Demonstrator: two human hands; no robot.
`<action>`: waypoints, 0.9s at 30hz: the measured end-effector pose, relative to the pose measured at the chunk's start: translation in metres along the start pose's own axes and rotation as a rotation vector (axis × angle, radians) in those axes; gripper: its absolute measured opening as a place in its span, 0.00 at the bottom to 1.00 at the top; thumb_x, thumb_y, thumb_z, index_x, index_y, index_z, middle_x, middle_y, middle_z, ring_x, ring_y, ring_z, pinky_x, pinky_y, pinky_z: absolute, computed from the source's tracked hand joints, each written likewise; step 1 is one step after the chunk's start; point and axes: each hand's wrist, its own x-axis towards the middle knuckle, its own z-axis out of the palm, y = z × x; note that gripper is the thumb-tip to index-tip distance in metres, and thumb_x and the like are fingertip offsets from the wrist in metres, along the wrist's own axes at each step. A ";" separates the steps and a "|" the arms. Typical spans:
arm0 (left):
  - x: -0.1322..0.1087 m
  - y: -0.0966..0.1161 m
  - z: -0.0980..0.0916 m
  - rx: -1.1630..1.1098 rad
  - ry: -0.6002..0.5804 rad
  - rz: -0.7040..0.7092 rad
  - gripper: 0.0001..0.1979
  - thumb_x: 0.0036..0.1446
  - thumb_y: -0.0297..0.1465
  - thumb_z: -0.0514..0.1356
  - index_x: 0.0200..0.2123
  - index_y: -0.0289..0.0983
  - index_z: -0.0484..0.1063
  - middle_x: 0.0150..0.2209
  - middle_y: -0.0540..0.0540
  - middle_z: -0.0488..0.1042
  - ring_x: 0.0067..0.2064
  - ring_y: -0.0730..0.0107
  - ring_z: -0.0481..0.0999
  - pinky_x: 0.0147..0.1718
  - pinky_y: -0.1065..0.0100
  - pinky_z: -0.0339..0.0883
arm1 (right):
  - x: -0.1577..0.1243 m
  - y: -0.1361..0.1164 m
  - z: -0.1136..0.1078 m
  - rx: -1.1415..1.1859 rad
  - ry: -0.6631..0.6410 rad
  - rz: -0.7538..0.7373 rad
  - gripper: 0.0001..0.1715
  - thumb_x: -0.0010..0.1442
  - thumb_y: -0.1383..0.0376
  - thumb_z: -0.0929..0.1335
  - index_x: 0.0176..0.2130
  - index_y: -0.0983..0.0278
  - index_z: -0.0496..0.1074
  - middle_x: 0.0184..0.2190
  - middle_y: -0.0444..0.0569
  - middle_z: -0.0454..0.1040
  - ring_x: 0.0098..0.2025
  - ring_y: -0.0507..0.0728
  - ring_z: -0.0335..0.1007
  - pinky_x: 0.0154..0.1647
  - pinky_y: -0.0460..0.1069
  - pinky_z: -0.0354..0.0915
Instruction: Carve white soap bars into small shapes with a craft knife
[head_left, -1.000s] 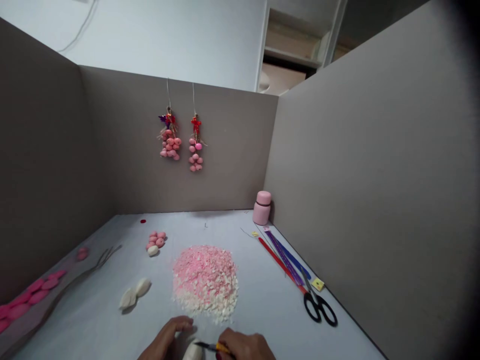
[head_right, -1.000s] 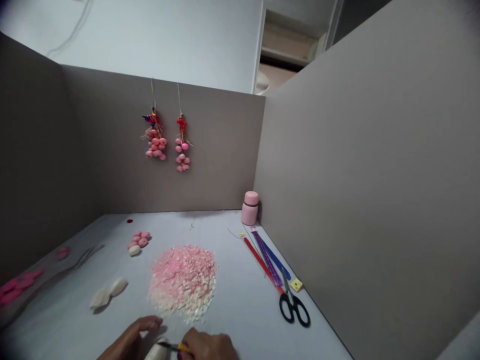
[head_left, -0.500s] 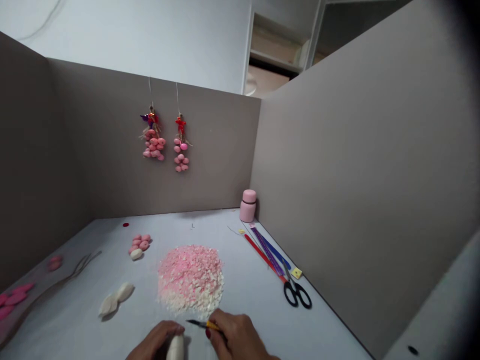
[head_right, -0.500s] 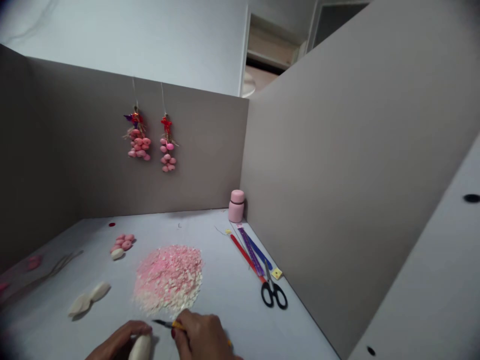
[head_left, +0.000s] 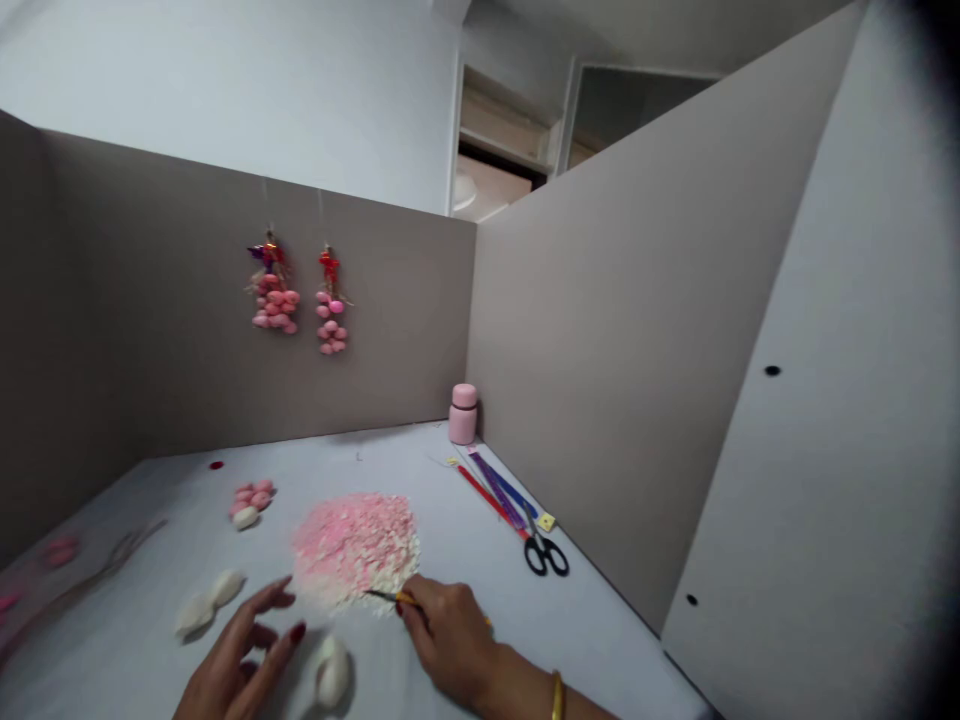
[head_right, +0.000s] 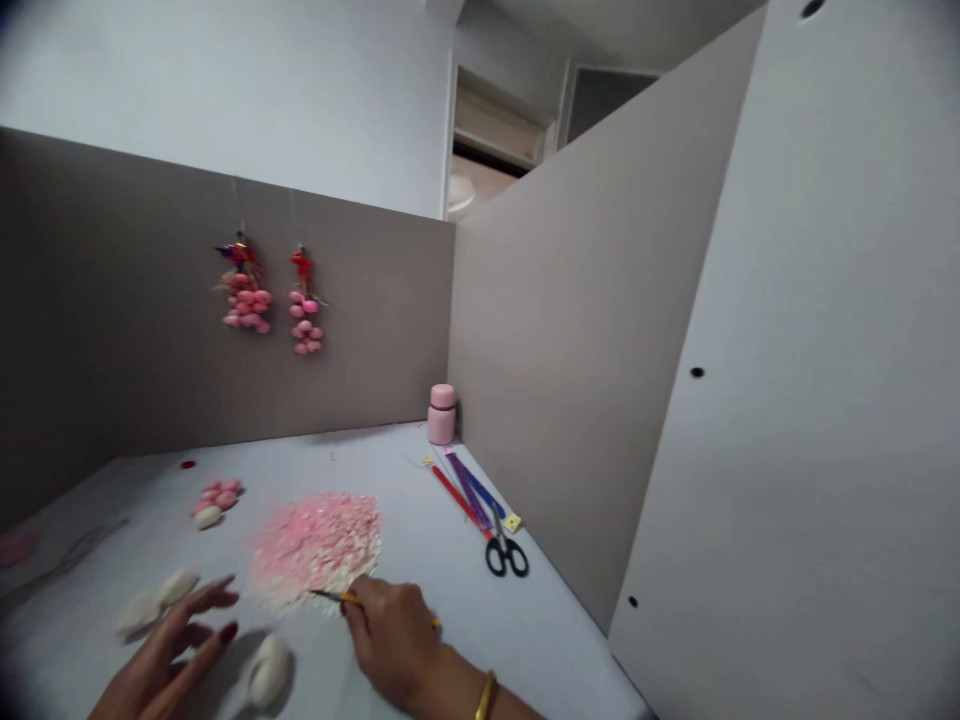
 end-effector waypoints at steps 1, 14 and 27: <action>0.006 0.011 -0.006 -0.078 0.048 -0.045 0.26 0.44 0.50 0.64 0.44 0.43 0.72 0.39 0.45 0.76 0.31 0.60 0.74 0.24 0.65 0.67 | 0.000 -0.001 0.001 0.008 -0.002 -0.002 0.06 0.63 0.68 0.62 0.34 0.60 0.66 0.30 0.45 0.76 0.30 0.55 0.73 0.30 0.45 0.57; 0.036 0.075 0.038 -0.160 0.103 0.121 0.07 0.54 0.32 0.57 0.35 0.37 0.72 0.22 0.54 0.66 0.24 0.70 0.66 0.23 0.71 0.58 | 0.001 0.002 0.004 0.147 0.012 -0.038 0.14 0.68 0.63 0.56 0.33 0.60 0.65 0.27 0.47 0.74 0.29 0.58 0.73 0.30 0.48 0.58; 0.011 0.014 0.015 0.191 -0.169 0.245 0.08 0.63 0.30 0.51 0.39 0.38 0.70 0.32 0.45 0.75 0.32 0.63 0.73 0.33 0.65 0.64 | 0.008 0.028 -0.012 0.452 0.710 0.018 0.07 0.66 0.60 0.63 0.37 0.60 0.66 0.26 0.44 0.70 0.24 0.53 0.67 0.25 0.45 0.62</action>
